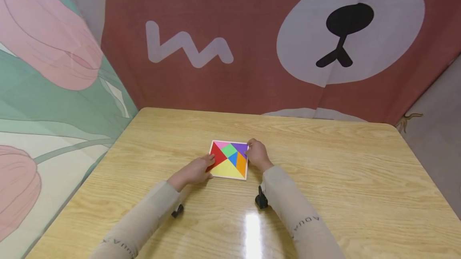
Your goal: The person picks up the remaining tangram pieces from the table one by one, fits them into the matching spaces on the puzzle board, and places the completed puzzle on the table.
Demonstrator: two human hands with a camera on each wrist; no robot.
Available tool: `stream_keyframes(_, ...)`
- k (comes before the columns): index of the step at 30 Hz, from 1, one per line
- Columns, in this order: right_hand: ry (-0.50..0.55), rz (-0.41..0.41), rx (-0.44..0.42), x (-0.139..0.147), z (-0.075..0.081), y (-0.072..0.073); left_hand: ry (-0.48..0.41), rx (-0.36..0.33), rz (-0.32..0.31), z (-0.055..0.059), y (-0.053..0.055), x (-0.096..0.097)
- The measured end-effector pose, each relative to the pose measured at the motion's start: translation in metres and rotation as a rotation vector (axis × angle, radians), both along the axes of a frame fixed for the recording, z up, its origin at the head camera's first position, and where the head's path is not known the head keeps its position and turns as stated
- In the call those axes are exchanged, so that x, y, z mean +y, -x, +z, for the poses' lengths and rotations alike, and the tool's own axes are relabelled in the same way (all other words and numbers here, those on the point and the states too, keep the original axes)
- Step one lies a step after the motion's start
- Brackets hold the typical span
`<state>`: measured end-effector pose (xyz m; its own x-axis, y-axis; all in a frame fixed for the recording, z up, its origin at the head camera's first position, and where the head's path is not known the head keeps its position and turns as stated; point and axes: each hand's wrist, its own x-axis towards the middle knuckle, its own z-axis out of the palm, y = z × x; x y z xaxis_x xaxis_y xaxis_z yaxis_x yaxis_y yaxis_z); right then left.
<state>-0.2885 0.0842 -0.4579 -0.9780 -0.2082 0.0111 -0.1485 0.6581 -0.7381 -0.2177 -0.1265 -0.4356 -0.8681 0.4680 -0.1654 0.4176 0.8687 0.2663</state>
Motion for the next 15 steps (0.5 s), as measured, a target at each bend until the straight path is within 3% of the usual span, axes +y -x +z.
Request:
stream_keyframes(9, 0.005, 0.032, -0.015, 0.0026, -0.0031, 0.0015, 0.002, 0.005, -0.001, -0.0012, 0.0005, 0.0006)
stream_keyframes(15, 0.017, 0.056, 0.019, 0.0039, -0.0022, -0.0016, 0.009, -0.003, 0.005, -0.0001, 0.0003, 0.0011)
